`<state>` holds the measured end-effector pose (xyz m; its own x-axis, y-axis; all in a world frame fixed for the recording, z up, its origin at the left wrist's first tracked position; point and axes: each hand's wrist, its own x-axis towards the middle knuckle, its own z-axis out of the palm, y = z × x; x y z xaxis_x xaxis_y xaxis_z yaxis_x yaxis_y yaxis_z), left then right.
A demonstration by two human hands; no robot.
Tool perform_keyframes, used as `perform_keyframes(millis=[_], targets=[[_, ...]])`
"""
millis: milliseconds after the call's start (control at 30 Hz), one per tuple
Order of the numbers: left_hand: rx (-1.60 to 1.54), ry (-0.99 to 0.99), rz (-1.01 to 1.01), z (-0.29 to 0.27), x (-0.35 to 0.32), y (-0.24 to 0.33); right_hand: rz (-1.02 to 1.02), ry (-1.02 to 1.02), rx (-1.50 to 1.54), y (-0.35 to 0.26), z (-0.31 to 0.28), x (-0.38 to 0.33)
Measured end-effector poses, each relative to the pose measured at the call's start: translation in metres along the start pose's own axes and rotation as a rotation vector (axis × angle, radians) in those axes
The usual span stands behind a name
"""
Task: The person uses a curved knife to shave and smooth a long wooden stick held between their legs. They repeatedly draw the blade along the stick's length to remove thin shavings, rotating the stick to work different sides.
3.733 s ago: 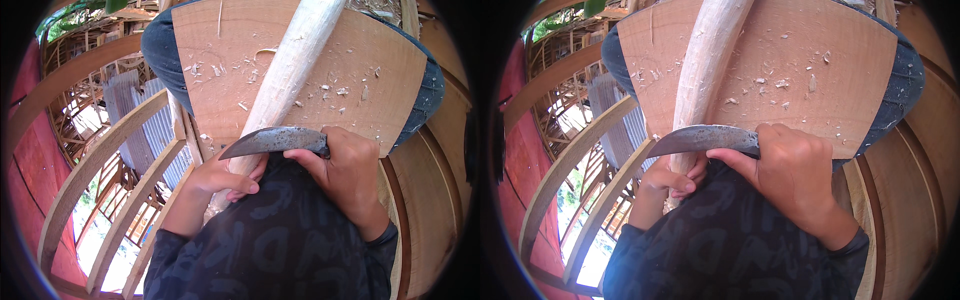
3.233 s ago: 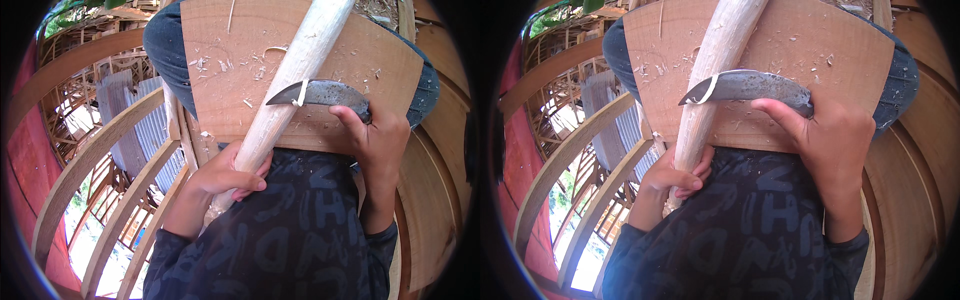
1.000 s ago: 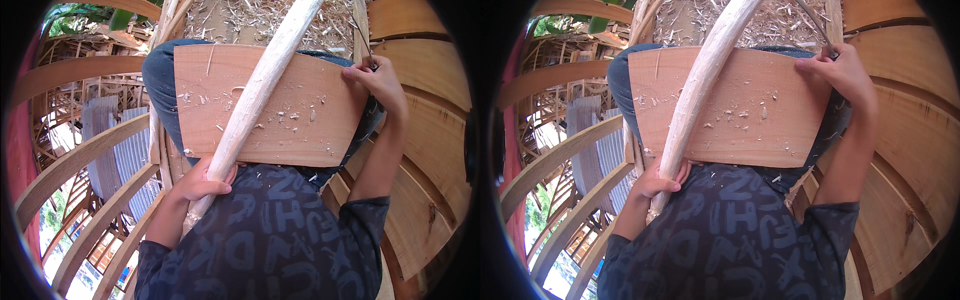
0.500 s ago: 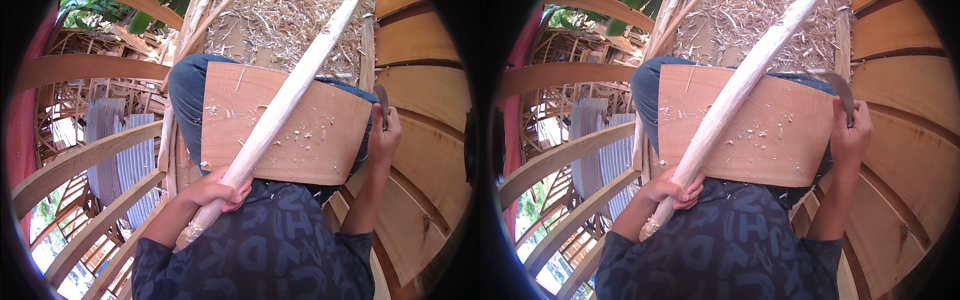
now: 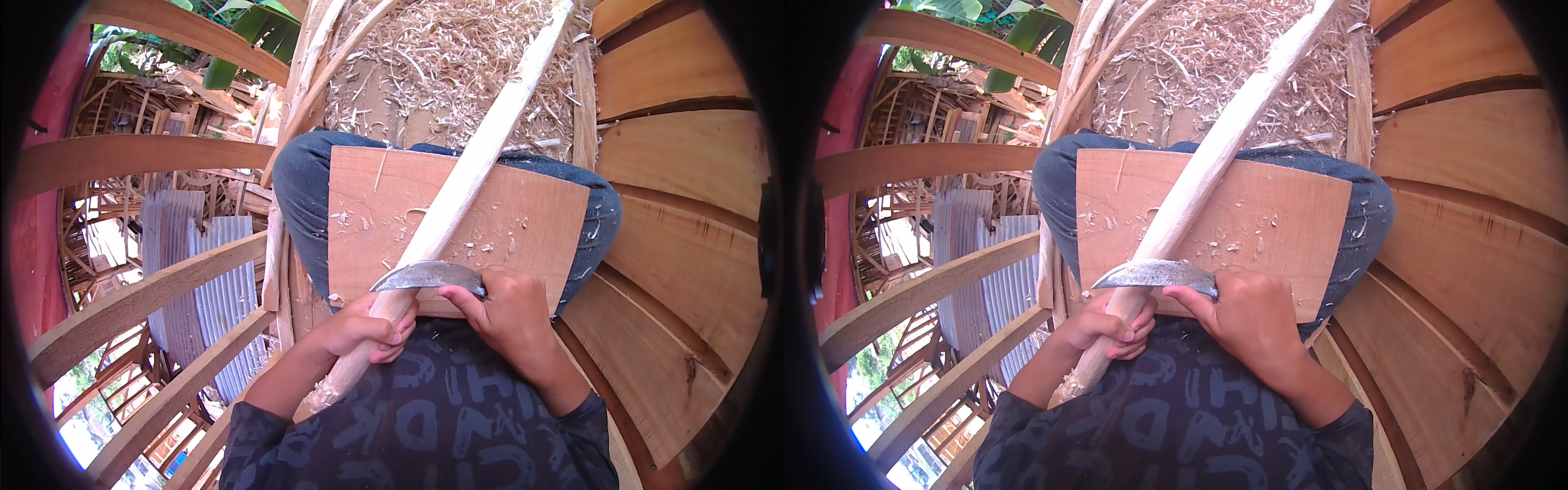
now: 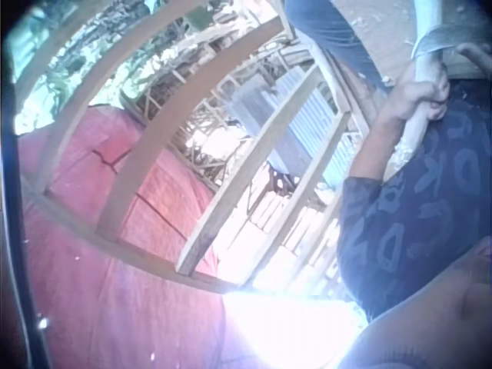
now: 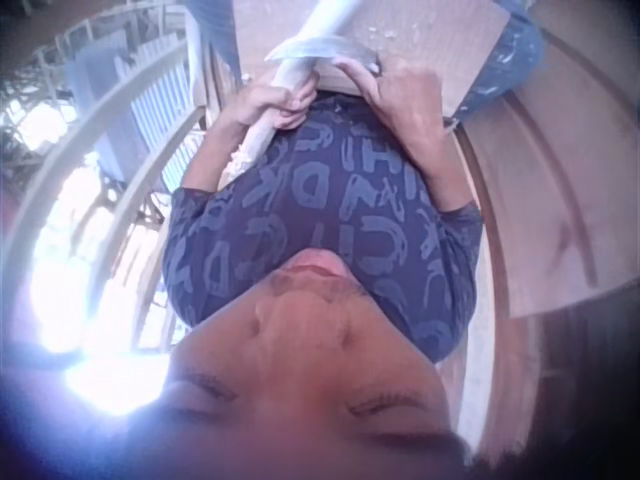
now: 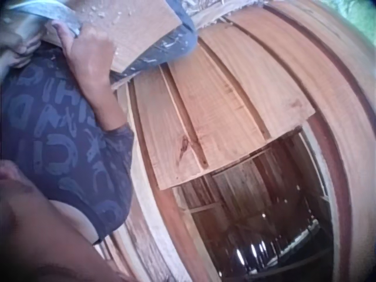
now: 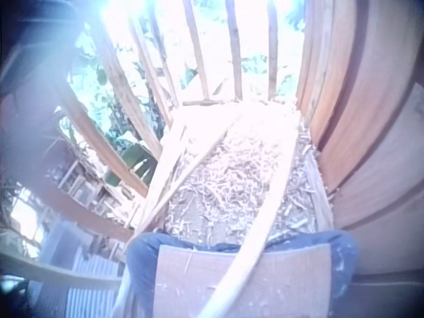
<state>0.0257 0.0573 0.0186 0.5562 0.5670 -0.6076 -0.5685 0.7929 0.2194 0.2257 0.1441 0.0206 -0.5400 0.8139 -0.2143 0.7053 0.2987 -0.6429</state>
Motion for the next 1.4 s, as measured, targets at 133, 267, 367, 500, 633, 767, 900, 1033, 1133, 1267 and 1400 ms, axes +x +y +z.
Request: perform_keyframes(millis=[133, 267, 367, 500, 633, 767, 900, 1033, 1133, 1267, 1400], targets=[[0.099, 0.078, 0.018, 0.002, 0.0, 0.001, 0.002, -0.06, -0.123, -0.002, -0.001, 0.001], [0.231, 0.117, 0.02, -0.005, 0.0, 0.0, 0.119, 0.039, -0.268, 0.01, -0.007, 0.009], [0.255, 0.103, 0.011, -0.005, -0.003, 0.002, 0.353, 0.308, -0.335, 0.051, -0.025, 0.031], [0.272, 0.126, -0.005, -0.006, -0.004, 0.001, 0.352, 0.245, -0.182, 0.042, -0.047, 0.02], [0.311, 0.158, 0.03, 0.002, 0.003, 0.009, 0.028, 0.029, -0.061, -0.001, -0.009, -0.002], [0.397, 0.193, 0.029, 0.004, 0.006, 0.011, 0.046, 0.035, -0.168, 0.009, 0.005, -0.004], [0.375, 0.159, -0.001, 0.003, 0.002, 0.01, 0.431, 0.317, -0.253, 0.056, -0.019, 0.02], [0.389, 0.163, 0.01, 0.001, 0.003, 0.006, 0.419, 0.217, -0.24, 0.047, -0.041, 0.005], [0.427, 0.181, 0.043, 0.004, 0.01, 0.009, 0.129, 0.07, -0.187, 0.007, -0.016, -0.008], [0.485, 0.256, 0.034, 0.011, 0.008, 0.012, 0.073, -0.012, -0.187, 0.006, 0.0, -0.008], [0.481, 0.25, 0.008, 0.012, 0.01, 0.015, 0.176, 0.122, -0.283, 0.024, -0.008, 0.002]])
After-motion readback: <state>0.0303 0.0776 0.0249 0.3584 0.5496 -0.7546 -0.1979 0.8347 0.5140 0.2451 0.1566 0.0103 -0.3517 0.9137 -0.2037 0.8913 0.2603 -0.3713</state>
